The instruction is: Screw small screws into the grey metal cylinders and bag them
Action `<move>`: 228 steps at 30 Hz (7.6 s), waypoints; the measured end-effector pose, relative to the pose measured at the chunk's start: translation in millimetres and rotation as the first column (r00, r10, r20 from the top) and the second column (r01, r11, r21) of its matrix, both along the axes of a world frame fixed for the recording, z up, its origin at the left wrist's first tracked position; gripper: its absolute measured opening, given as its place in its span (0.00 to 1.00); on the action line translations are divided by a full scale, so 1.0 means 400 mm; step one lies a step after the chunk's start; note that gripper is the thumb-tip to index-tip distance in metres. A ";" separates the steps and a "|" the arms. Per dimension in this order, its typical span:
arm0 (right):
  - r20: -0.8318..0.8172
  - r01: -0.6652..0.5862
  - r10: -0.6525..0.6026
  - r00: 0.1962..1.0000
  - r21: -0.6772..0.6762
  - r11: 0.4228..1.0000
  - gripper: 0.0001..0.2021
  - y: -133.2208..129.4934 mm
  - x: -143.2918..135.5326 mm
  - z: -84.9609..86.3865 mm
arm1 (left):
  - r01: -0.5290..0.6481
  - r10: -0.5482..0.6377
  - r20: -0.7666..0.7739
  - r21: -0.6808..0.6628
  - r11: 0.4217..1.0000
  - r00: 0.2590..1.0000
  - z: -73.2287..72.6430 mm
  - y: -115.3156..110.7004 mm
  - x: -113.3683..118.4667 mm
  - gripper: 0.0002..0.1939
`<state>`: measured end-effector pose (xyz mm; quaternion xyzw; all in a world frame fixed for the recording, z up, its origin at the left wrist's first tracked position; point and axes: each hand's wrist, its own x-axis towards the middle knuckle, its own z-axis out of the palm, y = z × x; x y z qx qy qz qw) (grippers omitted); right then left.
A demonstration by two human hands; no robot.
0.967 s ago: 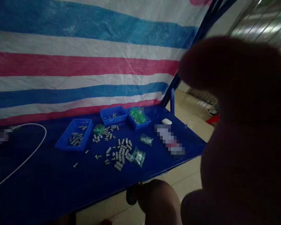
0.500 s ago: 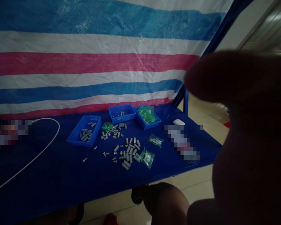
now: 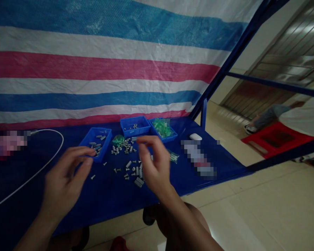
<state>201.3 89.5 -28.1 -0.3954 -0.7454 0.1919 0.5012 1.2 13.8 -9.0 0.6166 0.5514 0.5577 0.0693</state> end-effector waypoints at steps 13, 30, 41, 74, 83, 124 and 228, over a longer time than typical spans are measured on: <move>0.685 -0.035 0.116 0.719 -0.131 0.991 0.14 0.062 -0.024 -0.095 | -0.065 0.033 -0.602 -0.031 0.997 0.798 -0.198 0.055 0.008 0.10; 0.680 -0.051 0.202 0.705 -0.235 0.971 0.13 0.051 -0.032 -0.071 | -0.122 -0.084 -0.722 -0.228 0.966 0.686 -0.218 0.058 0.038 0.08; 0.710 -0.020 0.156 0.687 -0.196 0.980 0.14 0.065 -0.065 -0.067 | -0.108 -0.072 -0.603 -0.258 0.960 0.794 -0.190 0.097 0.051 0.10; -0.087 -0.234 0.218 0.972 -0.348 0.908 0.12 0.038 -0.138 -0.077 | 0.197 0.014 0.636 -0.261 0.945 0.771 -0.179 0.122 0.087 0.16; -0.154 -0.268 0.223 0.963 -0.428 0.863 0.14 0.057 -0.119 -0.056 | -0.018 0.115 0.515 -0.189 0.982 0.849 -0.180 0.113 0.092 0.12; -0.202 -0.198 0.107 0.974 -0.511 0.836 0.16 0.073 -0.089 -0.068 | 0.113 0.031 0.570 -0.215 0.970 0.821 -0.195 0.103 0.096 0.16; 0.047 -0.229 0.236 0.971 -0.119 0.966 0.07 0.012 -0.106 -0.061 | 0.118 -0.037 0.419 -0.168 0.979 0.907 -0.211 0.098 0.085 0.12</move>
